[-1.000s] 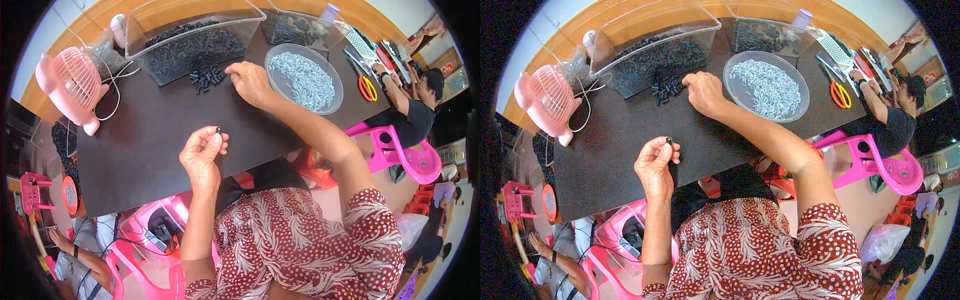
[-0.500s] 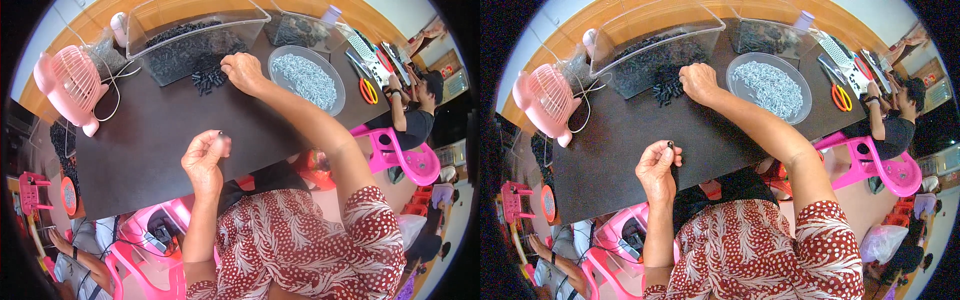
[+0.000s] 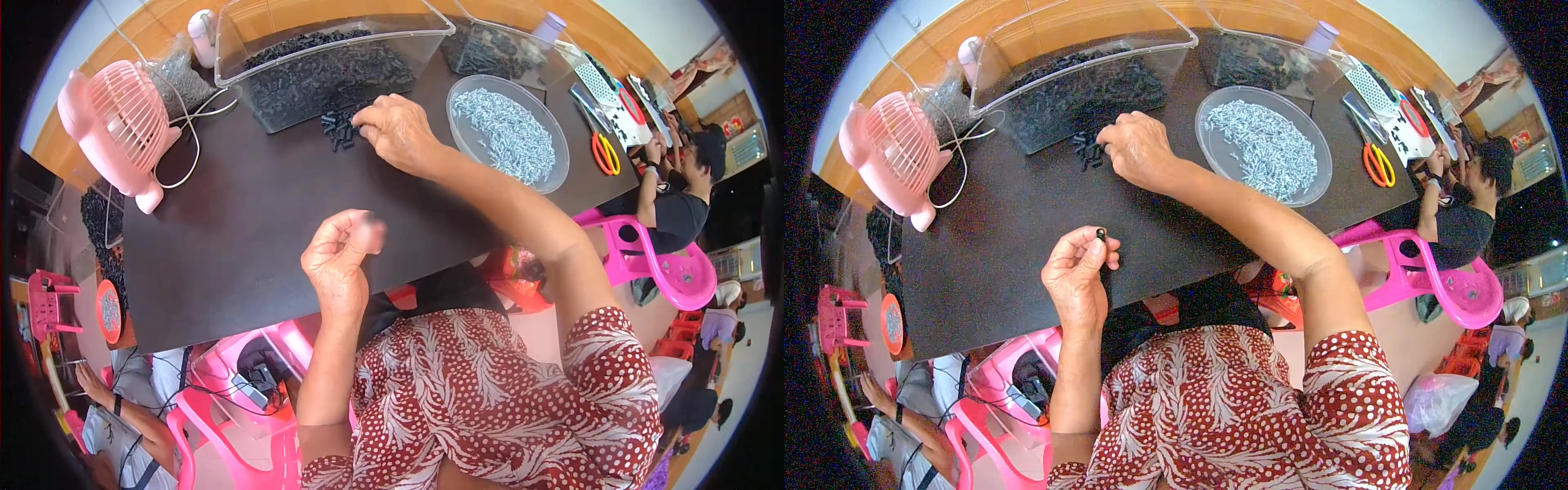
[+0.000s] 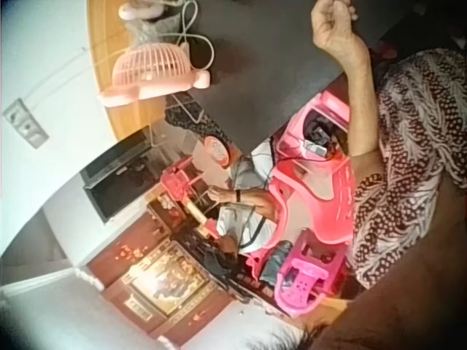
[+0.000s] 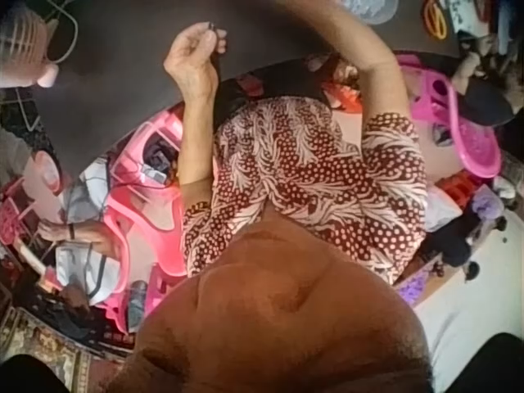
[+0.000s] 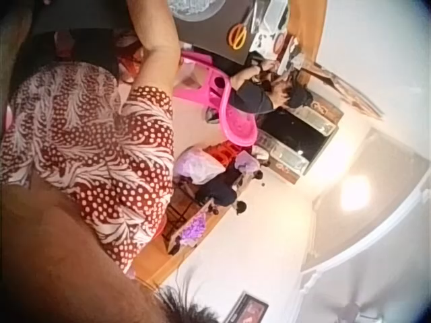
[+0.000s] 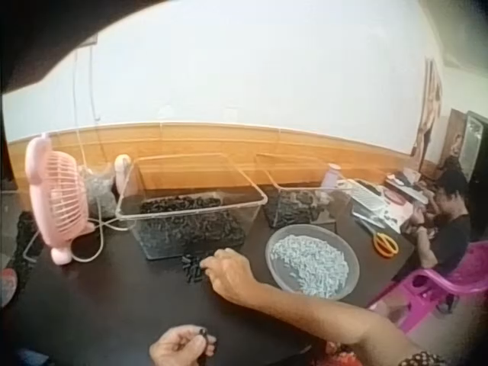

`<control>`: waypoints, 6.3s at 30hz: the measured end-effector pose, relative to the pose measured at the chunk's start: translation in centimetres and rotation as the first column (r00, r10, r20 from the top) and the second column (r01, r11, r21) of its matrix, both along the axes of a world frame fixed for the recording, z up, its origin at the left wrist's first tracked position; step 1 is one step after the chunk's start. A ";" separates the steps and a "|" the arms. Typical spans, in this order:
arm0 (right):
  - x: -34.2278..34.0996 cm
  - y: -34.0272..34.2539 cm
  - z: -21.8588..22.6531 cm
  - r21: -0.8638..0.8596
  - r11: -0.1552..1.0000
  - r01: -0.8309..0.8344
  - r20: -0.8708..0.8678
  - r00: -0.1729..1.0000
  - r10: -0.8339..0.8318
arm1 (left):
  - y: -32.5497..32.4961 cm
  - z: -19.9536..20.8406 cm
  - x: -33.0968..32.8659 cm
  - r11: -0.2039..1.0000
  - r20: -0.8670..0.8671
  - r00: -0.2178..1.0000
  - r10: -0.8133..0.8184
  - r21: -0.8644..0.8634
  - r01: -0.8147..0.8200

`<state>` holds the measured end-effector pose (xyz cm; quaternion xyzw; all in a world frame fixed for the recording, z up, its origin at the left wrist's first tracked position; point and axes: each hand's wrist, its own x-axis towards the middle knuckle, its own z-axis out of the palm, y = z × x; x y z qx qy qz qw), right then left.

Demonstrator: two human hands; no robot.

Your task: The person assembles small black plastic components with silver washers by hand.

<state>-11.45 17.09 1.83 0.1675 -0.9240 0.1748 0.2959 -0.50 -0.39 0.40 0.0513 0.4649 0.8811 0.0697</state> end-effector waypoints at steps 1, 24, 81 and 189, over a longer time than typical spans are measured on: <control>0.3 -0.2 0.1 0.004 0.999 -0.038 0.010 0.999 0.038 | 0.0 0.0 0.0 1.000 -0.010 1.000 -0.004 0.007 0.004; -0.1 -3.7 1.8 0.593 0.782 -0.193 -0.014 0.968 0.250 | -0.2 -0.1 0.1 0.999 0.004 1.000 0.015 0.034 -0.015; 9.5 -1.3 8.3 -0.273 0.827 -0.492 0.359 0.745 0.562 | -1.0 2.0 0.7 0.944 0.244 0.923 -0.298 0.220 0.247; 12.7 -2.5 1.7 0.084 0.871 -0.484 -0.171 0.854 0.491 | -0.1 1.4 3.7 0.993 0.227 0.970 -0.084 0.101 0.062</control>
